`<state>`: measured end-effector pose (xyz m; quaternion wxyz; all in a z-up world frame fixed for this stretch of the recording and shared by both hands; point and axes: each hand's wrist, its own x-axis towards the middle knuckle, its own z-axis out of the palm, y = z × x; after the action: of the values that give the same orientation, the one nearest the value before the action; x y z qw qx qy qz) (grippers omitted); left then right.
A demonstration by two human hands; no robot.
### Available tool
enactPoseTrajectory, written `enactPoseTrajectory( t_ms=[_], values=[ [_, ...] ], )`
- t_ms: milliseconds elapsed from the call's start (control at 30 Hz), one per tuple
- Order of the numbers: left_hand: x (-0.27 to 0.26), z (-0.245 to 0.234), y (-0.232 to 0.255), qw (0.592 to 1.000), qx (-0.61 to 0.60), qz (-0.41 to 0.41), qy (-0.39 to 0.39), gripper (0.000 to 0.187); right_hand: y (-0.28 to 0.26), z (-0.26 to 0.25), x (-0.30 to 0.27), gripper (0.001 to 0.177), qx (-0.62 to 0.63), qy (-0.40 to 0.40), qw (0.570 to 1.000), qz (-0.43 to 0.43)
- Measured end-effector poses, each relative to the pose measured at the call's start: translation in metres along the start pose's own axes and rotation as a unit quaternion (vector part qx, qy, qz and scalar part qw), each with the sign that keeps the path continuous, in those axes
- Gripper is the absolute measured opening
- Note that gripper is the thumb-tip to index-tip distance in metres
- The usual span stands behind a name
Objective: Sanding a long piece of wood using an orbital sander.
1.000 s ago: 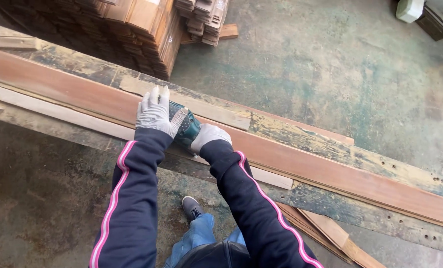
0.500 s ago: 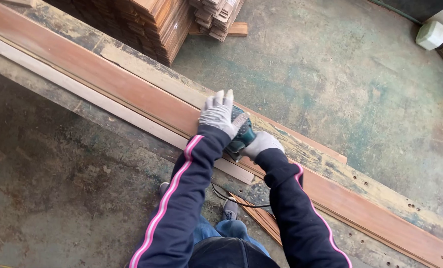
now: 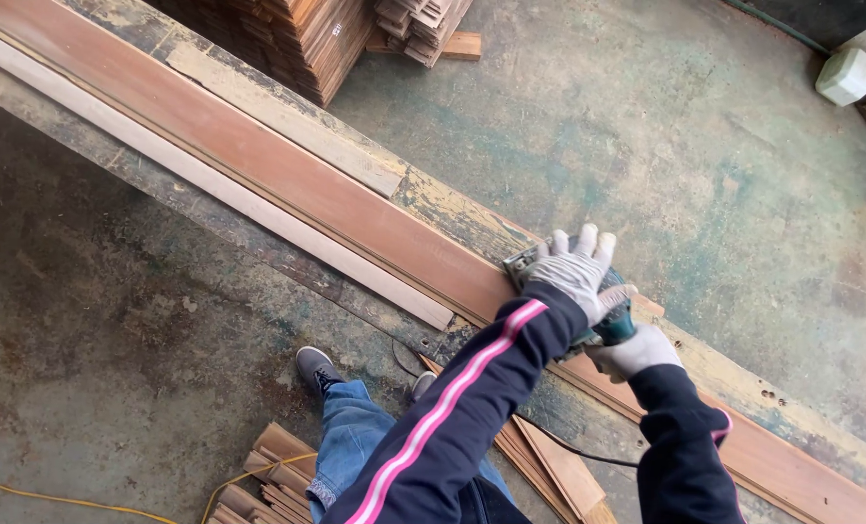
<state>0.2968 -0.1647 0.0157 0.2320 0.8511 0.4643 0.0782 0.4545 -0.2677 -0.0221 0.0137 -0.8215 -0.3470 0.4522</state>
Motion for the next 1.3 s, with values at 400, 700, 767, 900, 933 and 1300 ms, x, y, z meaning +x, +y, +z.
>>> enactPoseTrajectory(
  t_ms=[400, 700, 767, 900, 933, 1300],
  values=[
    [-0.011, 0.06, 0.084, 0.997, 0.017, 0.077, -0.016, 0.097, 0.135, -0.032, 0.005, 0.024, 0.058, 0.017, 0.997, 0.044],
    [-0.009, -0.007, 0.035, 0.994, 0.007, 0.026, -0.105, 0.08, 0.059, -0.032, 0.0, 0.033, -0.057, -0.013, 0.998, 0.001],
    [0.0, -0.005, 0.017, 0.996, -0.005, 0.005, -0.089, 0.077, 0.039, -0.026, 0.005, 0.035, -0.082, -0.018, 0.996, -0.007],
    [0.008, -0.018, -0.016, 0.995, -0.029, -0.051, -0.085, 0.072, -0.011, -0.016, -0.001, 0.038, -0.104, -0.017, 0.994, -0.025],
    [0.007, -0.026, -0.026, 0.995, -0.03, -0.055, -0.083, 0.072, -0.024, -0.014, -0.001, 0.038, -0.107, -0.018, 0.994, -0.028],
    [0.007, -0.064, -0.118, 0.994, -0.021, -0.103, -0.016, 0.066, -0.145, 0.015, -0.005, 0.036, -0.15, -0.043, 0.985, -0.07]
  ],
)
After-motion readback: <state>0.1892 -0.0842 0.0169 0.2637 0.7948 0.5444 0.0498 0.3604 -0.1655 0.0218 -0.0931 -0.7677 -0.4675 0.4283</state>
